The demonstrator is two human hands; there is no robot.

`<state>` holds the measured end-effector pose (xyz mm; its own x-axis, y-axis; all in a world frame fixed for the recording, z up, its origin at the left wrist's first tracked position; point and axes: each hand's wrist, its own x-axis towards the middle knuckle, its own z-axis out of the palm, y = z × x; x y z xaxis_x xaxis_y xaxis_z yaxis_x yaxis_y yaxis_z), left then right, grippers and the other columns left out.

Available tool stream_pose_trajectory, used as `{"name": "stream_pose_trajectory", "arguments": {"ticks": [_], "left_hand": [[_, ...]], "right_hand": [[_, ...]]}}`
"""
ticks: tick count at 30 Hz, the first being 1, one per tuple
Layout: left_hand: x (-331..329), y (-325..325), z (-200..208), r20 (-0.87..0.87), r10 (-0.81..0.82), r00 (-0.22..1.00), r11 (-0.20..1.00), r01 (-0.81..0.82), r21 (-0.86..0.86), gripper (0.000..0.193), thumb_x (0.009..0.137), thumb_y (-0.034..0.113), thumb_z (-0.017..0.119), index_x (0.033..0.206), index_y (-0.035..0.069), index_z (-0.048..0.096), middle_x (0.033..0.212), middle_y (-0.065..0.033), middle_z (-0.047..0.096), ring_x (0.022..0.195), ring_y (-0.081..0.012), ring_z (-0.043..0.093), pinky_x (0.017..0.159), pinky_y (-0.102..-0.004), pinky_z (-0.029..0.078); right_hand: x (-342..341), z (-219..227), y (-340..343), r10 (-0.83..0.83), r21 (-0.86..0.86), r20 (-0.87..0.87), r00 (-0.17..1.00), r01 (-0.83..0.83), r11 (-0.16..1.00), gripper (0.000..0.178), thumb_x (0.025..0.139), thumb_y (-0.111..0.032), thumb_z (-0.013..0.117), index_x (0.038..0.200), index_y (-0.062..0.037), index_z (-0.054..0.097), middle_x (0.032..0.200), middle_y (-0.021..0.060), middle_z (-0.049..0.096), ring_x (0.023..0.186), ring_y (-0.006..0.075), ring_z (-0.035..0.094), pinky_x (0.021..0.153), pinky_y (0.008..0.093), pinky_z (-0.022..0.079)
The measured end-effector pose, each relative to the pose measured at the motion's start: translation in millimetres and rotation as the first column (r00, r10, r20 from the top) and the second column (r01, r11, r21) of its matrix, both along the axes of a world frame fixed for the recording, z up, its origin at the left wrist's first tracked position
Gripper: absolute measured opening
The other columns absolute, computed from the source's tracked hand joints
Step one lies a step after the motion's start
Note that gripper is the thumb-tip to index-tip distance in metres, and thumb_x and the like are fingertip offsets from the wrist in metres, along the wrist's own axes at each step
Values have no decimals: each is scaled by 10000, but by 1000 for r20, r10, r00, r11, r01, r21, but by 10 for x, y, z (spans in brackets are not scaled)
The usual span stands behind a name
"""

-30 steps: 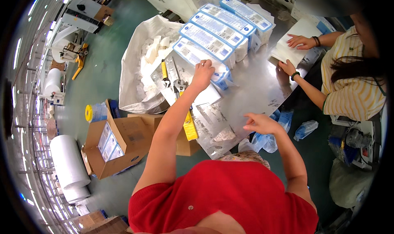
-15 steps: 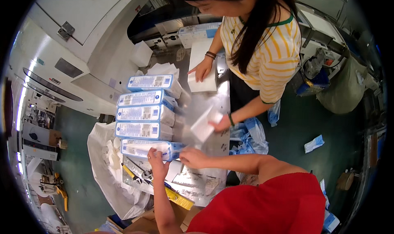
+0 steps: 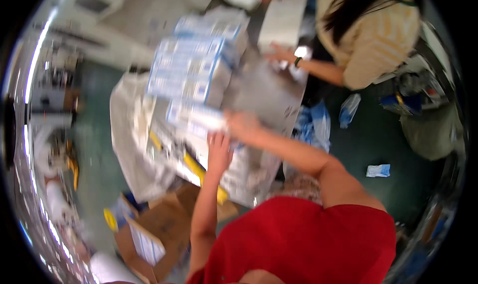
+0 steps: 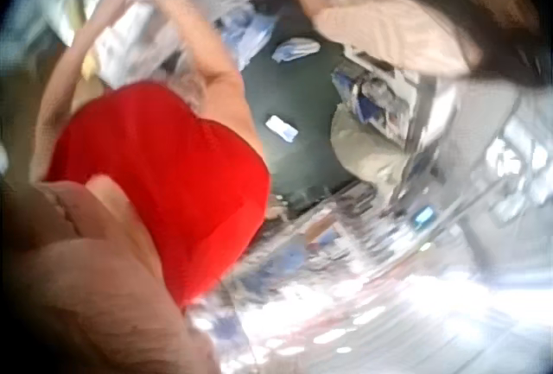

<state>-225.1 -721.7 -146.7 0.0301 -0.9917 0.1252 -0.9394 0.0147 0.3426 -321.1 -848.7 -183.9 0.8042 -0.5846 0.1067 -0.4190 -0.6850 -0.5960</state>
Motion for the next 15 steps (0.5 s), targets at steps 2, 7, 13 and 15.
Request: {"name": "stream_pose_trajectory", "arguments": {"ticks": [2,7,13,15], "left_hand": [[-6,46,99,-8,-31,999,996,31,88,477,571,134,720,959,14,470,1026,-164,420,1022,-373,384,971,-535,245],[-212,119,323,-65,77,995,997,-75,24,471,570,299,756,835,10,496,955,-151,420,1005,-351,387,924,-564,260],[-361,355,137,-81,179,981,971,-189,-146,218,641,106,695,666,1,506,772,-131,471,832,-325,454,804,-420,378],[-401,435,57,-85,180,980,973,-190,-132,222,639,98,696,662,2,497,775,-131,471,834,-323,456,768,-408,394]], "right_hand": [[-8,329,-53,10,5,-242,970,-10,1000,266,759,-208,525,932,-27,435,708,194,605,650,343,613,540,446,470],[-76,224,-102,-88,36,-193,977,97,995,138,824,-177,475,864,-61,539,692,184,601,694,370,591,599,458,454],[-157,109,-318,-242,7,-102,965,244,970,134,814,-143,476,848,-82,591,736,190,602,707,388,578,642,466,447],[-207,61,-384,-269,-17,-79,960,268,963,139,806,-138,479,839,-83,602,742,197,599,712,386,576,645,467,445]]}}
